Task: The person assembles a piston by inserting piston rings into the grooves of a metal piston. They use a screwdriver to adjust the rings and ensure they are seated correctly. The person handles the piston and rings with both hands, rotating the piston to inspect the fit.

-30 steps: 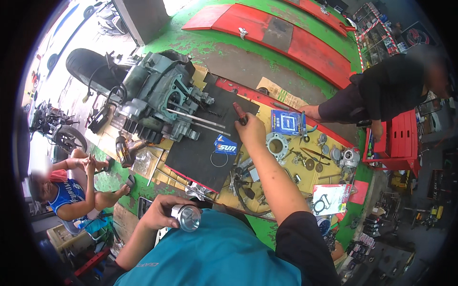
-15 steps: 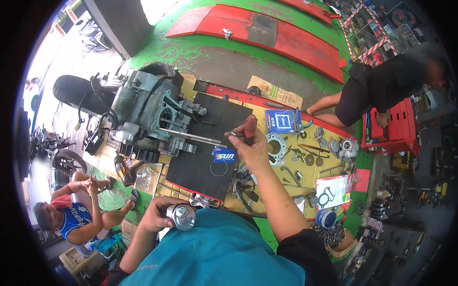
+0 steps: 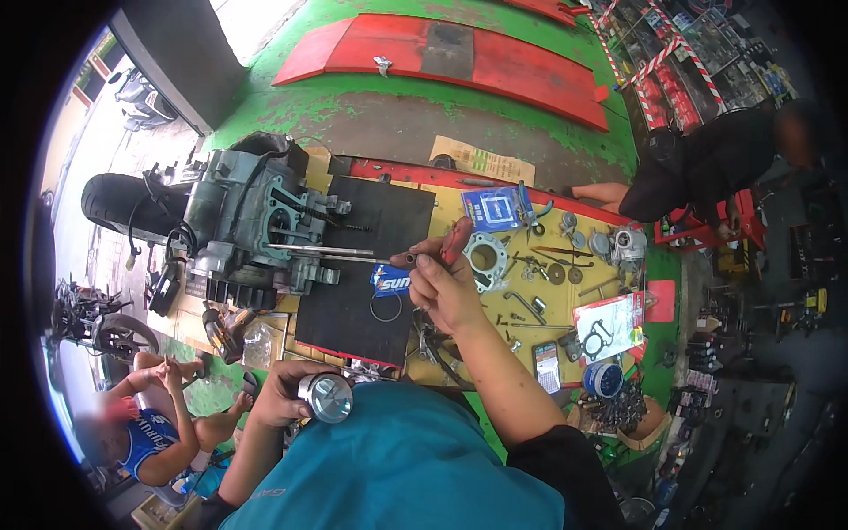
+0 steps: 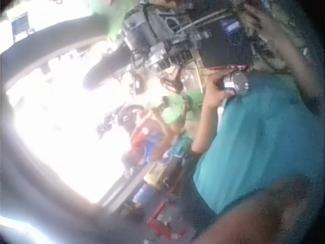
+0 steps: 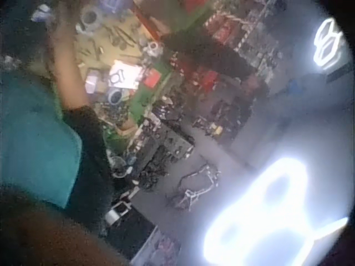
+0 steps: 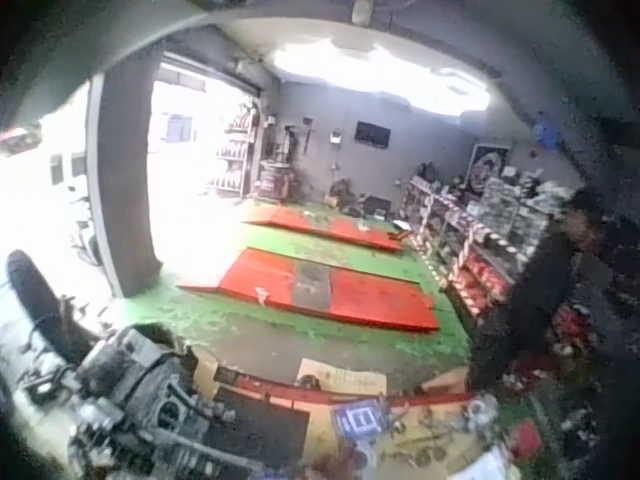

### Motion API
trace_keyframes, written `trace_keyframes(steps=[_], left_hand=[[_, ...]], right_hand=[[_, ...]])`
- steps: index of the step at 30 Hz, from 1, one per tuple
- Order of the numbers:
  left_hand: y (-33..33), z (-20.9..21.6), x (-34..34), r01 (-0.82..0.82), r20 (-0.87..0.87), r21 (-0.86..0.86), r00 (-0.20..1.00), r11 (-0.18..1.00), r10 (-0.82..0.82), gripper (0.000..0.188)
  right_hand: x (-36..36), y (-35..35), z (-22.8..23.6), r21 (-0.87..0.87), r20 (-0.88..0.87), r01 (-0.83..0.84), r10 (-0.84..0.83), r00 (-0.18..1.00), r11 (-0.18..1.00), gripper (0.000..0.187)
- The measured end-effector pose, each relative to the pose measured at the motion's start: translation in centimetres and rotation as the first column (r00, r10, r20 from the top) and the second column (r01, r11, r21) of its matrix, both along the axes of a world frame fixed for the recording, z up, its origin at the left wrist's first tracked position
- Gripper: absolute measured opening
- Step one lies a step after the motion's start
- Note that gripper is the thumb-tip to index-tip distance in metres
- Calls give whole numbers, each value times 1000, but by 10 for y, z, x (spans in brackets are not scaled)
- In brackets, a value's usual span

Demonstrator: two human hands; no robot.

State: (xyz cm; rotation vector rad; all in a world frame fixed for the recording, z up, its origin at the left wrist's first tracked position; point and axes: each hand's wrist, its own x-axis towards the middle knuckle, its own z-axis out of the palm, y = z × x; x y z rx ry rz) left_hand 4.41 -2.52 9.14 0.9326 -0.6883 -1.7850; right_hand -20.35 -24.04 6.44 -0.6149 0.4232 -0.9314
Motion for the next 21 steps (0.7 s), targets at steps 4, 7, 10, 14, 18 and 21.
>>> trace_keyframes(steps=[4, 7, 10, 14, 18, 21], left_hand=[[3, 3, -4, 3, 28, -21, 1000, 1000, -2, 80], [8, 2, -7, -24, 62, -45, 998, 999, 27, 82], [11, 4, -13, -50, 48, -38, 998, 998, 51, 84], [25, -9, -23, -119, 103, -65, 987, 991, 126, 89], [29, 0, -33, -93, 59, -39, 994, 995, 95, 86], [33, 2, -43, -101, 67, -38, 992, 994, 103, 86]], right_hand=[[-15, -4, -18, -16, -259, 76, -77, 963, 997, 20], [-33, -11, -41, -200, -657, 172, -262, 707, 965, 18], [-76, -20, -111, -406, -830, 99, -412, 376, 908, 20], [-106, -18, -136, -365, -916, 159, -385, 116, 917, 23], [-99, -10, -132, -577, -807, 114, -586, 70, 809, 25], [-59, -18, -106, -700, -704, -62, -673, 229, 711, 25]])
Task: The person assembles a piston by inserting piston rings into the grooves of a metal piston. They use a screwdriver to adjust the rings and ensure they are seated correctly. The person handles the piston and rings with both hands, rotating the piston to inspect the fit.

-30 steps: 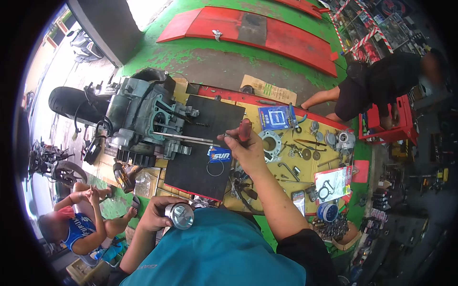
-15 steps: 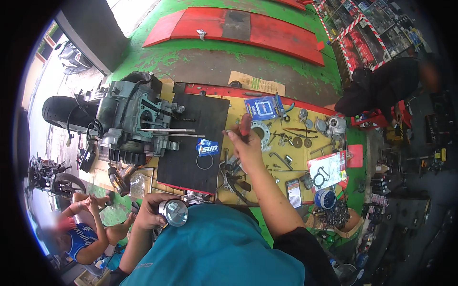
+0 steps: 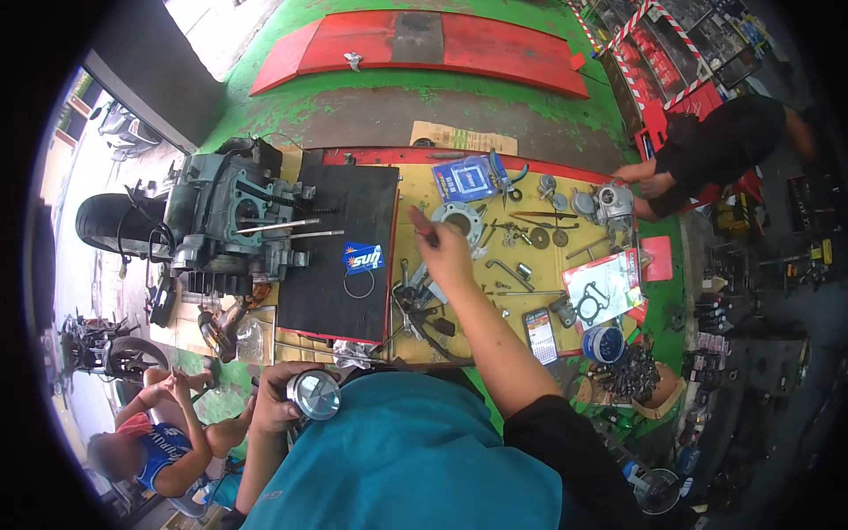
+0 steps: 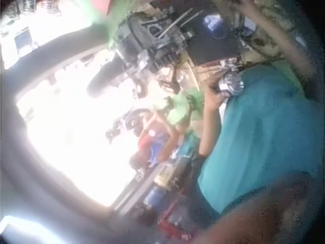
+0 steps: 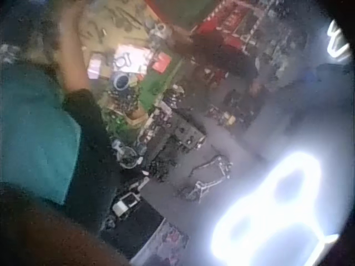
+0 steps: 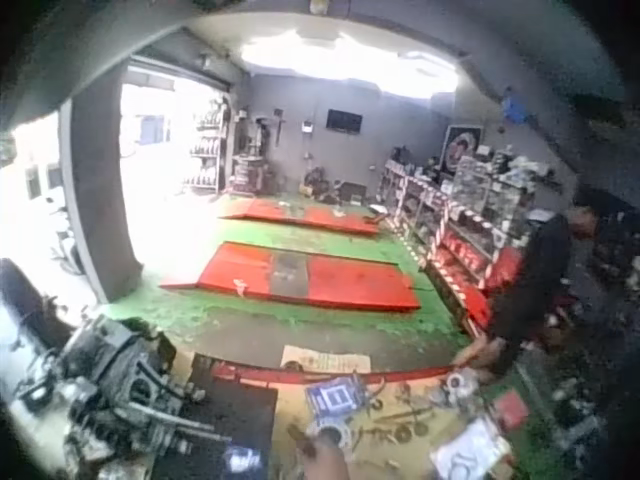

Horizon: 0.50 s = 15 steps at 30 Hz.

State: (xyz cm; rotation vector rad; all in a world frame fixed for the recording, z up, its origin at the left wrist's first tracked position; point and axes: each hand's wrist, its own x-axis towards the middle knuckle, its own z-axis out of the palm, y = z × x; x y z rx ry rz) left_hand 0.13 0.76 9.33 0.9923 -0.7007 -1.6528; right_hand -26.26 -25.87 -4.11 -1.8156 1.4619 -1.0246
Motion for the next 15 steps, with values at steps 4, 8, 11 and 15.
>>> trace_keyframes(steps=[4, 8, 11, 15], left_hand=[[2, 8, -16, -10, 0, -27, 1000, 1000, 10, 85], [4, 19, -26, -45, 11, -59, 999, 997, 45, 83], [11, 26, -30, -84, 62, -69, 994, 994, 89, 79], [19, 42, -36, -73, 174, -107, 981, 992, 91, 74]], right_hand=[[60, -29, 26, -24, -102, -148, 145, 984, 989, 26], [82, -55, 13, -28, -231, -175, 163, 959, 984, 24], [80, -61, -2, -21, -282, -212, 198, 939, 977, 25], [65, -45, 10, -30, 68, -206, 208, 976, 978, 41]])
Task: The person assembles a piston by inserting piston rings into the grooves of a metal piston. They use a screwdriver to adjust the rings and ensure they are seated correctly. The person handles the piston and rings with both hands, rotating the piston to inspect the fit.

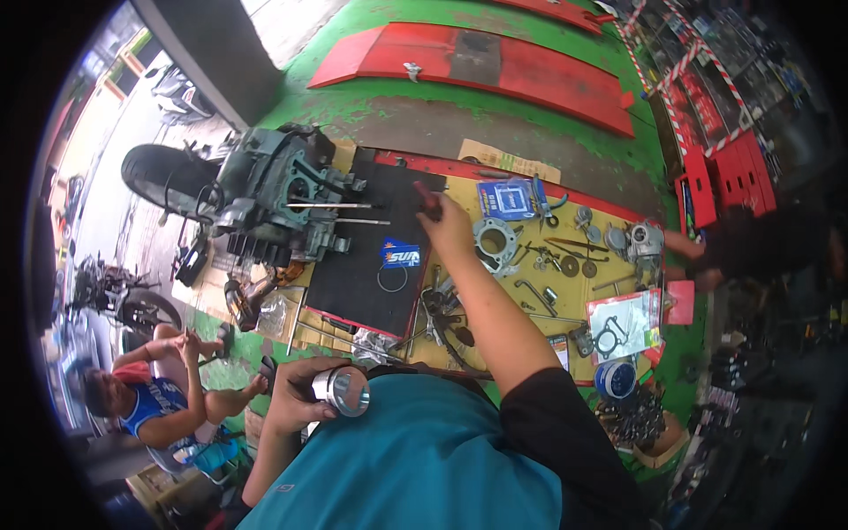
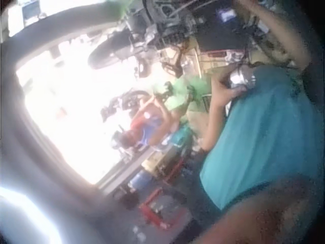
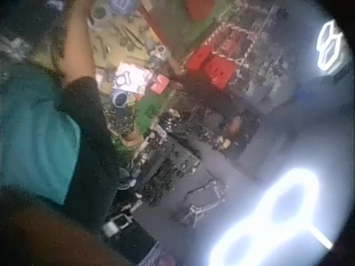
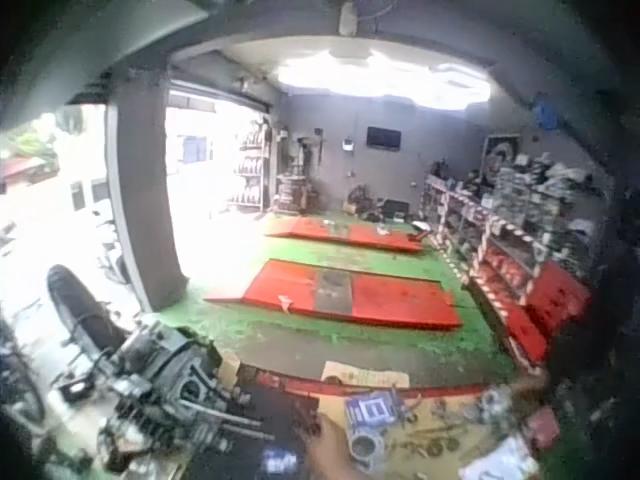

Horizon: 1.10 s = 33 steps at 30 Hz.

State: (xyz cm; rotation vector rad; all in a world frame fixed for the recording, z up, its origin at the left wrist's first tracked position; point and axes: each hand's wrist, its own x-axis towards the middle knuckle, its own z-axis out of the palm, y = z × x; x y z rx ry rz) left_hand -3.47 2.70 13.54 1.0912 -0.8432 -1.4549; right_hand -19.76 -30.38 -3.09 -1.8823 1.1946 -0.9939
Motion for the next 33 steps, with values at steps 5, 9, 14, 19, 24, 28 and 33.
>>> trace_keyframes(steps=[5, 9, 14, 19, 24, 28, 33], left_hand=[[1, 25, -13, -26, 290, -9, 957, 1000, 27, 69], [-9, 47, -25, -3, 436, 20, 900, 1000, -6, 67], [-21, 55, -35, 69, 520, -17, 853, 997, -50, 64], [-29, 54, -45, 119, 456, 19, 882, 993, -115, 63], [-30, 48, -53, 130, 404, -9, 907, 992, -115, 62], [-30, 52, -55, 153, 424, -22, 896, 988, -129, 61], [-29, 53, -55, 157, 390, 9, 909, 988, -148, 60]], right_hand=[[-77, 48, -28, 121, 53, 250, -258, 965, 961, 38], [-181, 118, -73, 202, -191, 336, -299, 935, 920, 33], [-262, 190, -97, 169, -530, 423, -280, 801, 890, 30], [-291, 210, -116, 35, -620, 436, -323, 715, 899, 36], [-289, 217, -114, 25, -489, 496, -422, 763, 868, 27], [-296, 221, -121, 152, -551, 517, -362, 752, 842, 27], [-291, 217, -121, 186, -561, 576, -395, 728, 796, 33]])
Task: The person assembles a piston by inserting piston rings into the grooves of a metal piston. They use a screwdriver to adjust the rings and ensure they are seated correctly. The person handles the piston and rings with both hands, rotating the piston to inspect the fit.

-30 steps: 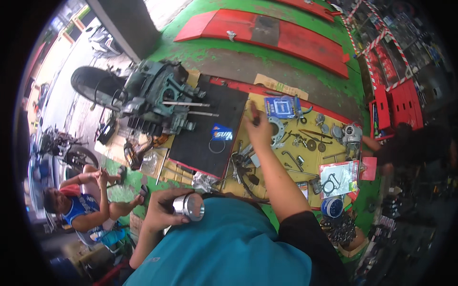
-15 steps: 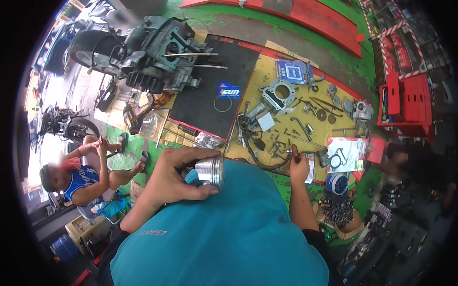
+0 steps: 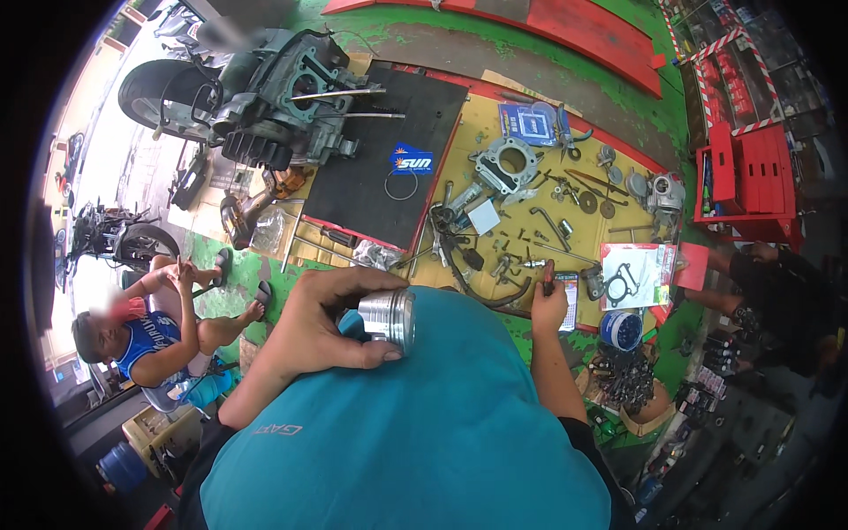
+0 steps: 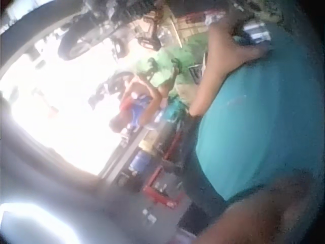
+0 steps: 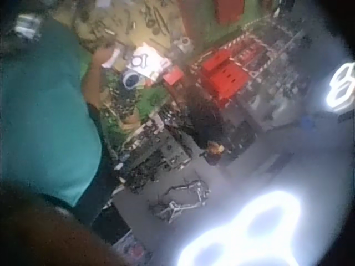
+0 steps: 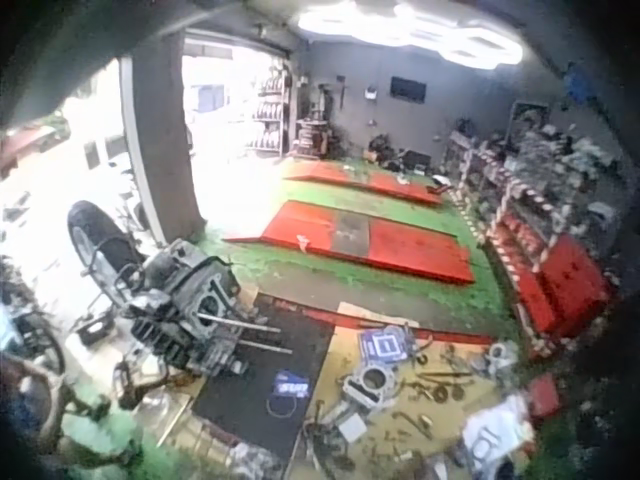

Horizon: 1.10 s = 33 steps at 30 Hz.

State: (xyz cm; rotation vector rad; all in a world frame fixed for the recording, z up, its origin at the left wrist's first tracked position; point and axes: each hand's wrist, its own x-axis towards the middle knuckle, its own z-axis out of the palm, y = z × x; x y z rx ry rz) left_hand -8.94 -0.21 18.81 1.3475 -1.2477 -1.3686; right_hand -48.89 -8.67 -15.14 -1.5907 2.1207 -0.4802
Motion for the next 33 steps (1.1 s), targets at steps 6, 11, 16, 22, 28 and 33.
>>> trace_keyframes(steps=[6, 11, 16, 22, 28, 33], left_hand=[[1, -6, -1, 7, -125, 62, 992, 998, 0, 61], [-1, -12, 3, 42, -256, 106, 967, 994, -13, 67], [-3, -30, 4, 47, -455, 39, 890, 998, -24, 69], [-1, -35, 8, 4, -477, 78, 878, 997, 34, 68], [2, -35, 8, -122, -481, 115, 862, 986, 162, 64], [13, -53, 27, -223, -535, 132, 804, 966, 259, 64]], right_hand=[[7, -5, 5, 37, -98, -19, 23, 995, 999, 44], [-1, -7, 2, 48, -73, -38, 41, 996, 998, 45], [-5, -9, 4, -22, -54, -17, 16, 998, 1000, 42], [-1, -17, 12, -187, 42, 29, -21, 999, 982, 41], [48, -38, 72, -215, 329, 82, -7, 944, 973, 28], [124, -52, 143, -283, 569, -159, 299, 766, 946, 27]])
